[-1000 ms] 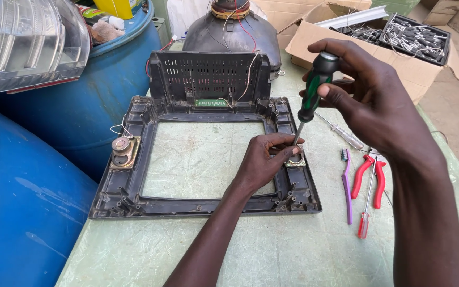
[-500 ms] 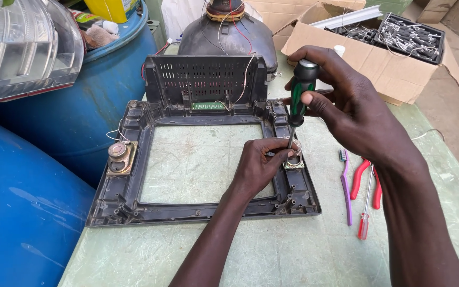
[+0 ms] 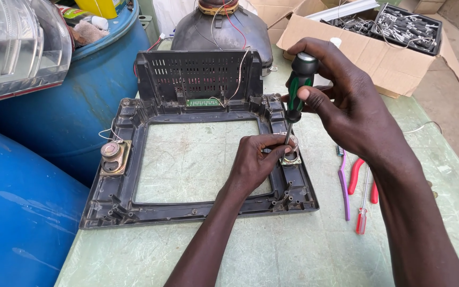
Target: Using a screwdriver to remove speakers and other components from a plastic television frame.
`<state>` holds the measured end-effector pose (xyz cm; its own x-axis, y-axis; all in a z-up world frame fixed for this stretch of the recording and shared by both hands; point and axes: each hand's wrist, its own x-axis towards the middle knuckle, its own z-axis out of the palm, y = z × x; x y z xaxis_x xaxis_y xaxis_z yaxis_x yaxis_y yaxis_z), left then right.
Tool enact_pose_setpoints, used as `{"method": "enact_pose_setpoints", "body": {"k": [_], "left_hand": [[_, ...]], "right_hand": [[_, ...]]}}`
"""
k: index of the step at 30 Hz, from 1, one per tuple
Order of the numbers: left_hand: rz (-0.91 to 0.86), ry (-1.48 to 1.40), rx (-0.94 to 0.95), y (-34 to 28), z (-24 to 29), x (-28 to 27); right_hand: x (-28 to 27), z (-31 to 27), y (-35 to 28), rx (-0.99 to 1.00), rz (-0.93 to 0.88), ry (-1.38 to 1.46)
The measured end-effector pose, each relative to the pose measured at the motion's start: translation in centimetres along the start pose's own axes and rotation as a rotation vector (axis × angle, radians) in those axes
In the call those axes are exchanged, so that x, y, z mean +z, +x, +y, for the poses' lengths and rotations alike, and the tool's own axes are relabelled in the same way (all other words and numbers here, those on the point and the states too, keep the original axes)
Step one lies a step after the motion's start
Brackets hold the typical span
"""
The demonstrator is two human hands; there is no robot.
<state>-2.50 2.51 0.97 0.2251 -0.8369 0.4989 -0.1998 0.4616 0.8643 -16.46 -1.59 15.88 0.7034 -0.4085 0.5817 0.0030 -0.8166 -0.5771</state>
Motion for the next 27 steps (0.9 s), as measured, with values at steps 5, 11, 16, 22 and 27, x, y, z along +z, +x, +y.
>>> {"method": "enact_pose_setpoints", "body": {"k": [5,11,16,22,27], "left_hand": [[0.001,0.025,0.01,0.1,-0.1,0.0],[0.022,0.019,0.017,-0.2,0.0,0.1],[0.009,0.014,0.007,0.2,0.5,1.1],[-0.051,0.108,0.158,1.4,-0.3,3.5],[-0.019,0.285,0.152,1.6,-2.0,3.9]], "right_hand": [[0.0,0.1,0.0,0.015,0.019,-0.021],[0.2,-0.4,0.0,-0.005,-0.001,-0.055],[-1.7,-0.9,-0.4,0.055,-0.02,0.002],[-4.1,-0.2,-1.8,0.124,0.085,0.085],[-3.8,1.5,-3.1,0.146,0.158,0.15]]}}
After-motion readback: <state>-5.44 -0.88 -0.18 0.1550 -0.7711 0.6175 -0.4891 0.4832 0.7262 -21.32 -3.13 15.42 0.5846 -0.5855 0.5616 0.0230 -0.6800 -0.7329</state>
